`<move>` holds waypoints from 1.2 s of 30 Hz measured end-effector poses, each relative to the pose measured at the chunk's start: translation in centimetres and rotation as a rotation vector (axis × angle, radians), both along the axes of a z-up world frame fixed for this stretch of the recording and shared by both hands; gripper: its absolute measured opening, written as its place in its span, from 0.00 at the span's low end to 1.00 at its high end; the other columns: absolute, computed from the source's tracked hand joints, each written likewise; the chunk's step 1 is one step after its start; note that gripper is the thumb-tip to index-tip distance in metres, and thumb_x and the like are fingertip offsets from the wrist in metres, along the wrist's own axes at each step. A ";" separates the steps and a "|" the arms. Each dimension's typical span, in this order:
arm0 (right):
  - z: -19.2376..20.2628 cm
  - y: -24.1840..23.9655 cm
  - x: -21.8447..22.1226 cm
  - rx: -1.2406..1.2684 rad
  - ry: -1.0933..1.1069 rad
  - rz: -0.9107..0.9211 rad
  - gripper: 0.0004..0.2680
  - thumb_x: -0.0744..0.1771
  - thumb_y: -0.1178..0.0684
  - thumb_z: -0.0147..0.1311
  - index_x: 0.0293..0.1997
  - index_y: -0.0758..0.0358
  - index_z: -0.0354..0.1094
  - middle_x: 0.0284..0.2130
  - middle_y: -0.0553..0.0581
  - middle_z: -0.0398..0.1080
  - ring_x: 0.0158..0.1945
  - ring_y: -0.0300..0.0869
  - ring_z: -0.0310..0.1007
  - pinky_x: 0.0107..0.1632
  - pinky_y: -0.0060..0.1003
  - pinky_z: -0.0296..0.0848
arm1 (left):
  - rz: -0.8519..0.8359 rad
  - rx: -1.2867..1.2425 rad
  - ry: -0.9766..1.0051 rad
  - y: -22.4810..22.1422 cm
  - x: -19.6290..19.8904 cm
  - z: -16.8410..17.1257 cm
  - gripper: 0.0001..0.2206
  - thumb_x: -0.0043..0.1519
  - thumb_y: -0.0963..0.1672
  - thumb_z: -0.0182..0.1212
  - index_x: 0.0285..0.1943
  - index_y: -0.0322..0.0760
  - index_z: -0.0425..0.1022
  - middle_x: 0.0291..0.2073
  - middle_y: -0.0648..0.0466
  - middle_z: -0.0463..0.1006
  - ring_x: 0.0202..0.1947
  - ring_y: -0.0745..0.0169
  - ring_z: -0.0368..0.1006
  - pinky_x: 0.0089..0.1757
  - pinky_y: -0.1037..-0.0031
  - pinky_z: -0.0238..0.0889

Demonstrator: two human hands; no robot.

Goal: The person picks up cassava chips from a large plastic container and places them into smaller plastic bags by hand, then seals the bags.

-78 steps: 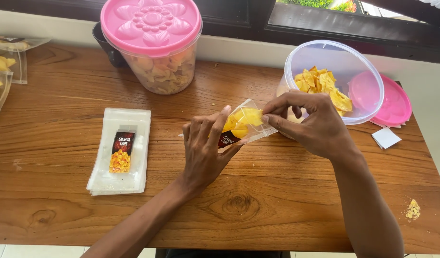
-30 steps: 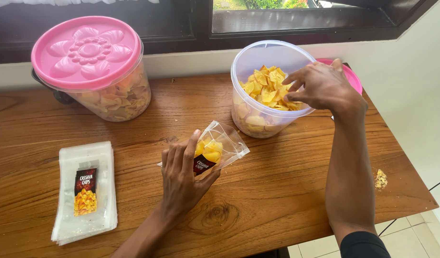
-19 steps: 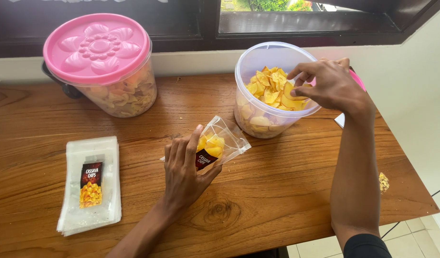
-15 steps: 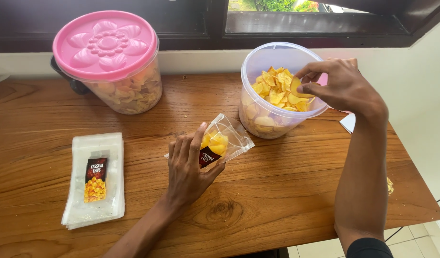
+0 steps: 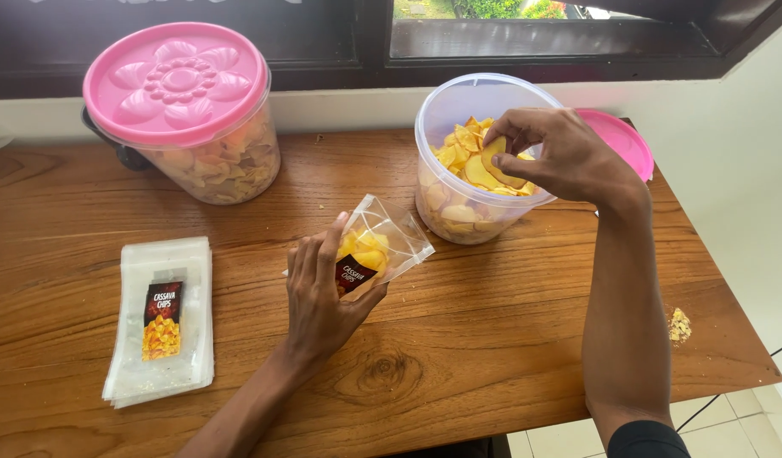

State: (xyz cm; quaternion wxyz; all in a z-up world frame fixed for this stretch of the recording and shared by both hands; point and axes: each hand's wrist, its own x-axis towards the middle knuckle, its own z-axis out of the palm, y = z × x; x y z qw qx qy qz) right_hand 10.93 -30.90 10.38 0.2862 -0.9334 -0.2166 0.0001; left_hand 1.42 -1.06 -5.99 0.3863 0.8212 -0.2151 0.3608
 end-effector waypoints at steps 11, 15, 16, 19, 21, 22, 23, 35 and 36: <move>-0.3 -0.8 0.3 0.098 -0.068 0.005 0.08 0.66 0.57 0.63 0.46 0.69 0.72 0.35 0.69 0.76 0.43 0.59 0.81 0.61 0.58 0.69 | 0.002 0.014 -0.004 -0.1 0.0 0.0 0.44 0.49 0.46 0.79 0.75 0.34 0.59 0.45 0.43 0.73 0.43 0.46 0.71 0.44 0.61 0.59; 0.4 1.0 -0.6 0.166 -0.190 -0.125 0.05 0.67 0.60 0.61 0.44 0.63 0.70 0.38 0.53 0.75 0.43 0.38 0.76 0.46 0.30 0.75 | 0.096 0.128 0.008 0.0 -0.5 0.2 0.38 0.59 0.52 0.73 0.74 0.33 0.57 0.50 0.46 0.74 0.51 0.51 0.70 0.52 0.61 0.60; 0.9 1.8 -1.6 0.170 -0.189 -0.111 0.05 0.67 0.60 0.61 0.44 0.63 0.70 0.38 0.53 0.75 0.43 0.38 0.76 0.46 0.30 0.75 | 0.110 0.130 0.009 0.0 -0.5 0.2 0.38 0.59 0.52 0.73 0.74 0.33 0.57 0.50 0.46 0.74 0.51 0.51 0.70 0.52 0.61 0.60; 1.8 4.2 -4.1 0.360 -0.166 -0.046 0.07 0.69 0.59 0.62 0.50 0.63 0.70 0.37 0.55 0.72 0.36 0.33 0.68 0.36 0.22 0.68 | 0.146 0.146 0.020 0.3 -0.4 0.1 0.39 0.60 0.53 0.72 0.74 0.33 0.56 0.50 0.46 0.74 0.48 0.51 0.68 0.52 0.60 0.60; 1.6 5.8 -5.5 0.475 -0.059 0.137 0.09 0.66 0.65 0.61 0.50 0.72 0.71 0.44 0.61 0.75 0.43 0.39 0.76 0.49 0.25 0.77 | 0.140 0.162 0.027 0.4 -0.4 -0.2 0.41 0.61 0.57 0.68 0.77 0.36 0.54 0.53 0.46 0.73 0.49 0.52 0.67 0.52 0.60 0.60; 1.2 6.7 -5.6 0.476 -0.055 0.149 0.09 0.66 0.65 0.61 0.50 0.72 0.71 0.44 0.61 0.75 0.43 0.39 0.76 0.49 0.25 0.77 | 0.152 0.162 0.030 0.5 -0.4 -0.1 0.41 0.61 0.57 0.68 0.77 0.36 0.54 0.53 0.46 0.73 0.49 0.52 0.67 0.52 0.60 0.60; 0.8 7.5 -5.8 0.472 -0.071 0.168 0.08 0.66 0.64 0.61 0.48 0.71 0.71 0.41 0.59 0.75 0.44 0.39 0.76 0.52 0.27 0.77 | 0.142 0.162 0.022 0.5 -0.4 0.0 0.41 0.61 0.56 0.69 0.76 0.36 0.54 0.54 0.46 0.73 0.50 0.52 0.67 0.53 0.60 0.59; -0.6 8.9 -5.0 0.375 0.109 0.189 0.06 0.65 0.59 0.62 0.44 0.67 0.76 0.36 0.53 0.77 0.40 0.34 0.75 0.45 0.24 0.76 | 0.145 0.189 -0.019 0.4 -0.6 -0.1 0.37 0.64 0.58 0.64 0.74 0.35 0.57 0.53 0.47 0.74 0.50 0.52 0.69 0.51 0.62 0.60; -0.6 9.0 -5.0 0.344 0.103 0.246 0.06 0.65 0.59 0.62 0.43 0.66 0.77 0.36 0.54 0.78 0.41 0.35 0.76 0.45 0.25 0.76 | 0.133 0.210 -0.021 0.3 -0.5 -0.4 0.38 0.63 0.59 0.65 0.74 0.35 0.56 0.51 0.47 0.74 0.49 0.52 0.68 0.51 0.61 0.60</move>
